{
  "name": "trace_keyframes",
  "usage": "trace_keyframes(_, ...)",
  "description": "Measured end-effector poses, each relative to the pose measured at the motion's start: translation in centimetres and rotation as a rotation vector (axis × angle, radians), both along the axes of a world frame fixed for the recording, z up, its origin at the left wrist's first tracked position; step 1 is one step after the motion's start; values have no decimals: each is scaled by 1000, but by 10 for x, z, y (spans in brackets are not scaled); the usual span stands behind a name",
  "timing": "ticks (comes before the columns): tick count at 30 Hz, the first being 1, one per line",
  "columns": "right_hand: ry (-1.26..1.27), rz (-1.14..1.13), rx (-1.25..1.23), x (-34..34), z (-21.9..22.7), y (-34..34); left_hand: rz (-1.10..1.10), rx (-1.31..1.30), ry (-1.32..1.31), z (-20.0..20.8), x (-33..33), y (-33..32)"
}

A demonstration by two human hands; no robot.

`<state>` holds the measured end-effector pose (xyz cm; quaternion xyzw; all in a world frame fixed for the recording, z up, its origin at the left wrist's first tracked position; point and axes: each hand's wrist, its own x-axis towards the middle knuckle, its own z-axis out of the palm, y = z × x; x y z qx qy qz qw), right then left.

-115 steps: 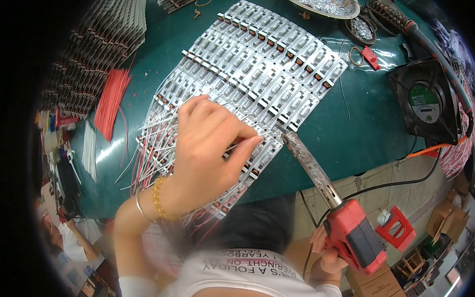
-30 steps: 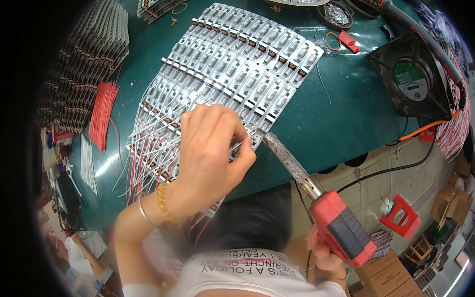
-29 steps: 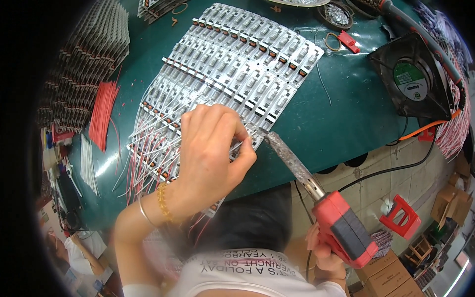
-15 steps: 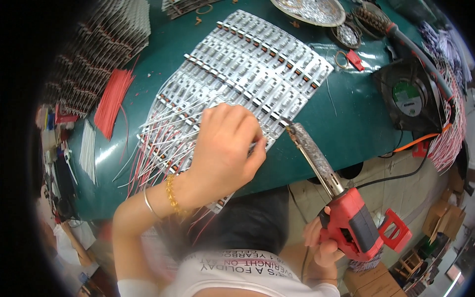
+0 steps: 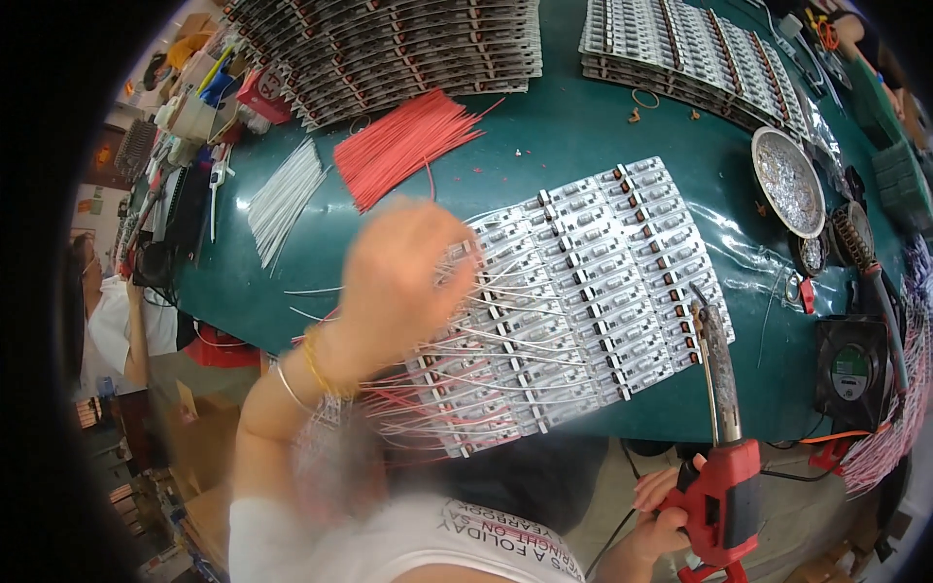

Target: The person attaches wires to rows of circuit boards by aligning the wires by hand and soldering them with a handheld soldering tool.

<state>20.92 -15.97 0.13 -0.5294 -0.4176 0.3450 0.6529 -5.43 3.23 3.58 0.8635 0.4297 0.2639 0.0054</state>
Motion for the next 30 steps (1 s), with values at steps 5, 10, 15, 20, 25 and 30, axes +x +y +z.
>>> trace_keyframes(5, -301, 14, 92, -5, 3, 17, 271, 29, 177, -25, -42, 43)
trace_keyframes(10, -365, 64, 167, 0, 19, 25, 103, 126, 188, -37, -44, 60)
trace_keyframes(15, -378, 304, 89, 23, 46, 25, 61, 260, 207, -37, -55, 81)
trace_keyframes(20, -277, 408, 367, 8, 43, 49, 65, 262, 267, -33, -47, 91)
trace_keyframes(25, -477, 52, 43, -25, 44, 41, 121, 70, 509, -27, -24, 94)
trace_keyframes(30, -257, 65, 4, -35, 42, 46, 112, -1, 341, -29, -33, 107)
